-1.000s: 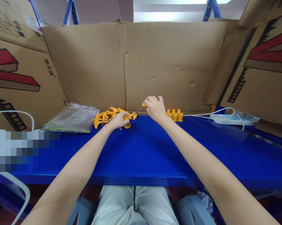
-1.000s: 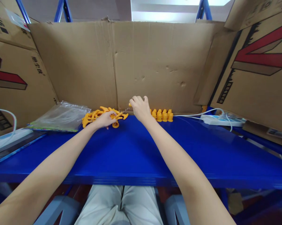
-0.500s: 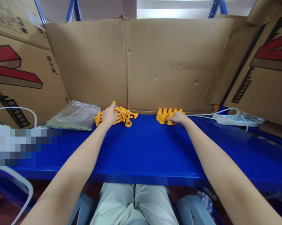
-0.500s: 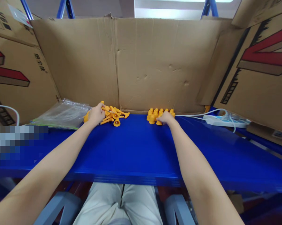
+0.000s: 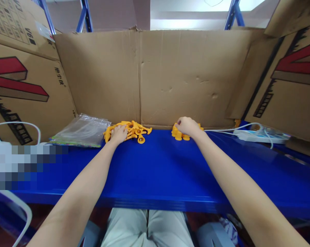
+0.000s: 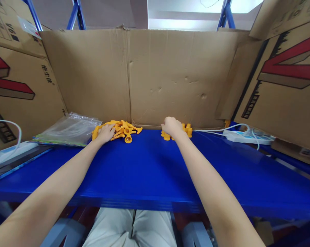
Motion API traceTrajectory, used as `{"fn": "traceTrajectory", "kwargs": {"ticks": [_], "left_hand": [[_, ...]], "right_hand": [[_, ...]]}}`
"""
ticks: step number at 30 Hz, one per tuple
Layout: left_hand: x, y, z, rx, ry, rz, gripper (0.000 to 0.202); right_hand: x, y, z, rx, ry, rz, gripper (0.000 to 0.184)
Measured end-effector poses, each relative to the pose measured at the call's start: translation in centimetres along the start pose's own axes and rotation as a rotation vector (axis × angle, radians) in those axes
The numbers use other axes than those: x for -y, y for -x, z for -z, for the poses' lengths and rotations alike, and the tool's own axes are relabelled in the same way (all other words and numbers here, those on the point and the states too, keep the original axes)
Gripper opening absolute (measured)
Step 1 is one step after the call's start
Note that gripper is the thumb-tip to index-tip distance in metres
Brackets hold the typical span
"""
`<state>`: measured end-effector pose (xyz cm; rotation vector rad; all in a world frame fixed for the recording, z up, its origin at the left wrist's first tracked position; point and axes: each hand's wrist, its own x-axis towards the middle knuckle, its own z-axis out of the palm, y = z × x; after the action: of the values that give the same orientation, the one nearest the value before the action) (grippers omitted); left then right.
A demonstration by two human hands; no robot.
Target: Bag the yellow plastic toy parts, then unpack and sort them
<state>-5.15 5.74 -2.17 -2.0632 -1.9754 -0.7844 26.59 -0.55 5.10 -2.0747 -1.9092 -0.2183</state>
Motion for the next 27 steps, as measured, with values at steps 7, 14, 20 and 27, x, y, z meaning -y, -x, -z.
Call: {"fn": "traceTrajectory", "kwargs": {"ticks": [7,14,20,27], "left_hand": [[0.6,0.0,-1.2,-0.08,0.099,-0.153,0.039],[-0.1,0.6,-0.6,-0.013,0.049,-0.114,0.045],[0.4,0.1,-0.9,0.103,0.084,-0.115,0.054],[0.2,-0.3,-0.9,0.156,0.128,-0.16,0.055]], "right_hand": [[7.8,-1.0,-3.1,0.235,0.022,0.456,0.038],[11.3,-3.9,-6.8,0.176,-0.189,0.536,0.036],[12.9,-4.0,-8.3,0.17,-0.334,0.577,0.031],[12.6,-3.9,-7.9,0.167,-0.296,0.227,0.034]]}}
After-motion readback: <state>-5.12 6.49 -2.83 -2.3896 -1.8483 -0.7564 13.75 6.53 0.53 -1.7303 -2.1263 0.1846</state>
